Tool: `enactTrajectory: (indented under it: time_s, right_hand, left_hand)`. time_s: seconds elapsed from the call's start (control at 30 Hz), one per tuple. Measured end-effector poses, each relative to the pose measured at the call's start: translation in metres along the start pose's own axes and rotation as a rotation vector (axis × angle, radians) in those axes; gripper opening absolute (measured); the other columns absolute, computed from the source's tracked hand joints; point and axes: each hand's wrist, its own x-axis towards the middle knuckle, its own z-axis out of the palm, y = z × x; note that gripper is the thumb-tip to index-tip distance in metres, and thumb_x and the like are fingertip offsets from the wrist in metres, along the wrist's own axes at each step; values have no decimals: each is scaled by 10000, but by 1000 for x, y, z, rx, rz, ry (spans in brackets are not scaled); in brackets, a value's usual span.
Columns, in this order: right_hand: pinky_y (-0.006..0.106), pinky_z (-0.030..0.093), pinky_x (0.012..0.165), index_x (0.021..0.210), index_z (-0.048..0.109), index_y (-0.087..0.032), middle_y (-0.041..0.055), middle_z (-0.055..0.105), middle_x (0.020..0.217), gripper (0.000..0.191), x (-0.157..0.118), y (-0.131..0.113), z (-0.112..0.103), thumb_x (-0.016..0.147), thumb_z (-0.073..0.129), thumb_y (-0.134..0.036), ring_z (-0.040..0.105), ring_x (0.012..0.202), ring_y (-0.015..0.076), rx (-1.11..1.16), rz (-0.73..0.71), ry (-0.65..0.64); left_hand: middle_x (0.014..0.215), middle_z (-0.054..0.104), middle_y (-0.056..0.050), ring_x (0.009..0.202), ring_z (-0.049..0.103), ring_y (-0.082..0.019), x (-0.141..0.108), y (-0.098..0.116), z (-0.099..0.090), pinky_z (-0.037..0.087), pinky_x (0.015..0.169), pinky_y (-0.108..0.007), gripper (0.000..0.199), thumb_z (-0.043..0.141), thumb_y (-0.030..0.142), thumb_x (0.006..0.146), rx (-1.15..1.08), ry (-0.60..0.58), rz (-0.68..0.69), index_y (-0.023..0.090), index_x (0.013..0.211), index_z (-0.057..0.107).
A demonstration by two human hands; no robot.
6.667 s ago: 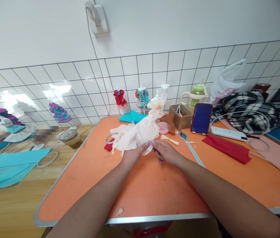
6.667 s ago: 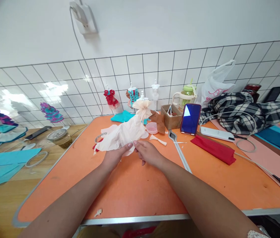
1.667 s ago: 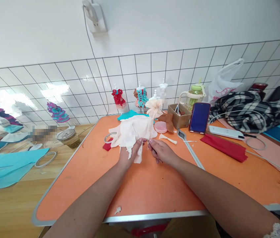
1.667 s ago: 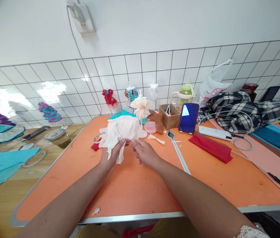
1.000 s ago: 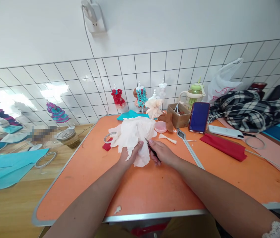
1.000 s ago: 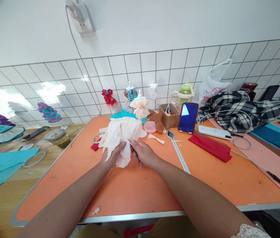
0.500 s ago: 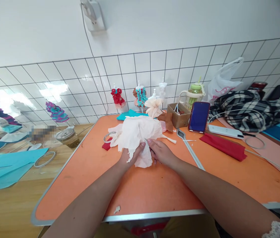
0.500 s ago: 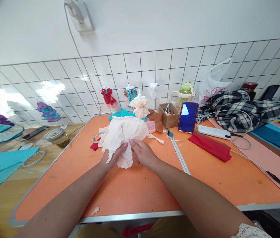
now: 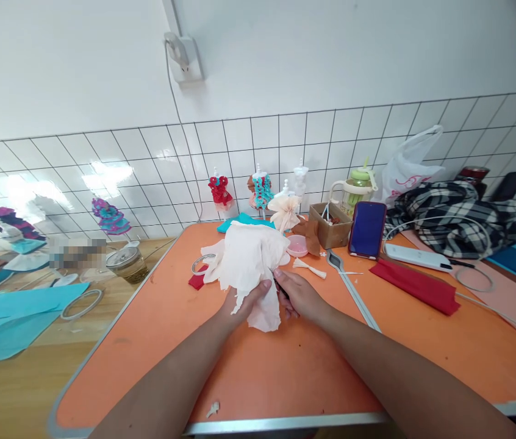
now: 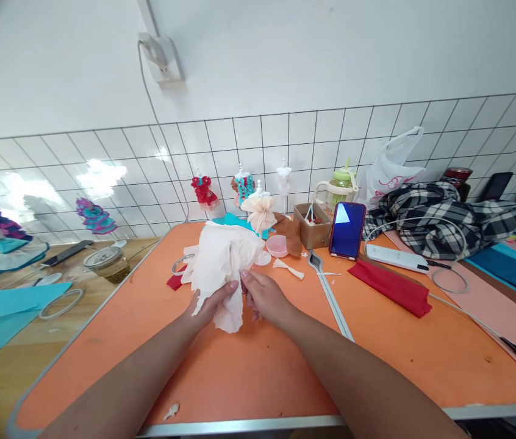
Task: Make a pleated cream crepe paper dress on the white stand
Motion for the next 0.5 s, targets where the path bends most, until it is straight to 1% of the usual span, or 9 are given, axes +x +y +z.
enactTrajectory:
  time_s: [0.07, 0.1, 0.2, 0.3, 0.37, 0.43, 0.5]
  right_hand:
    - [209, 411, 332, 644, 387, -207, -86, 361, 400, 478, 1, 0, 0, 833, 331, -643, 347, 313, 74, -5, 0, 28]
    - [210, 411, 334, 645, 391, -206, -84, 360, 413, 477, 1, 1, 1, 830, 339, -643, 352, 322, 75, -2, -4, 37]
    - [219, 412, 339, 663, 416, -206, -80, 357, 443, 462, 2, 1, 0, 824, 363, -636, 359, 346, 80, 0, -29, 48]
    - [229, 407, 338, 687, 436, -207, -74, 355, 466, 452, 3, 2, -1, 825, 364, -632, 355, 359, 86, 7, -46, 62]
    - [229, 401, 334, 708, 450, -209, -67, 358, 482, 446, 4, 3, -1, 826, 361, -630, 366, 375, 92, 7, -51, 76]
    - [229, 399, 333, 698, 448, -211, -63, 355, 480, 443, 4, 3, -1, 826, 366, -626, 369, 382, 96, -21, -53, 80]
    - [229, 400, 333, 664, 426, -211, -61, 352, 463, 447, 4, 3, -1, 827, 369, -624, 367, 378, 96, -65, -44, 81]
  left_hand:
    - [720, 697, -91, 776, 664, -277, -1, 3, 1, 531, 700, -411, 303, 536, 442, 807, 12, -142, -8, 182, 789, 690]
    - [738, 698, -92, 804, 661, -279, -1, 4, 2, 530, 714, -413, 302, 525, 439, 816, 25, -195, -7, 187, 816, 692]
    - [761, 697, -95, 856, 651, -292, -2, 4, 0, 530, 737, -411, 291, 563, 434, 792, 70, -177, 5, 184, 863, 694]
    - [766, 699, -102, 851, 652, -304, 0, -2, -4, 528, 729, -411, 318, 598, 454, 764, 62, -148, 25, 172, 879, 691]
    - [761, 699, -111, 827, 654, -314, 3, -8, -7, 527, 700, -417, 402, 574, 525, 755, 7, -86, 4, 159, 878, 686]
    - [756, 699, -114, 797, 657, -310, 6, -13, -9, 526, 665, -410, 472, 525, 588, 758, -49, 40, -64, 153, 858, 680]
    - [777, 703, -104, 788, 657, -291, 8, -14, -10, 523, 668, -389, 448, 533, 575, 761, -60, 160, -112, 157, 848, 668]
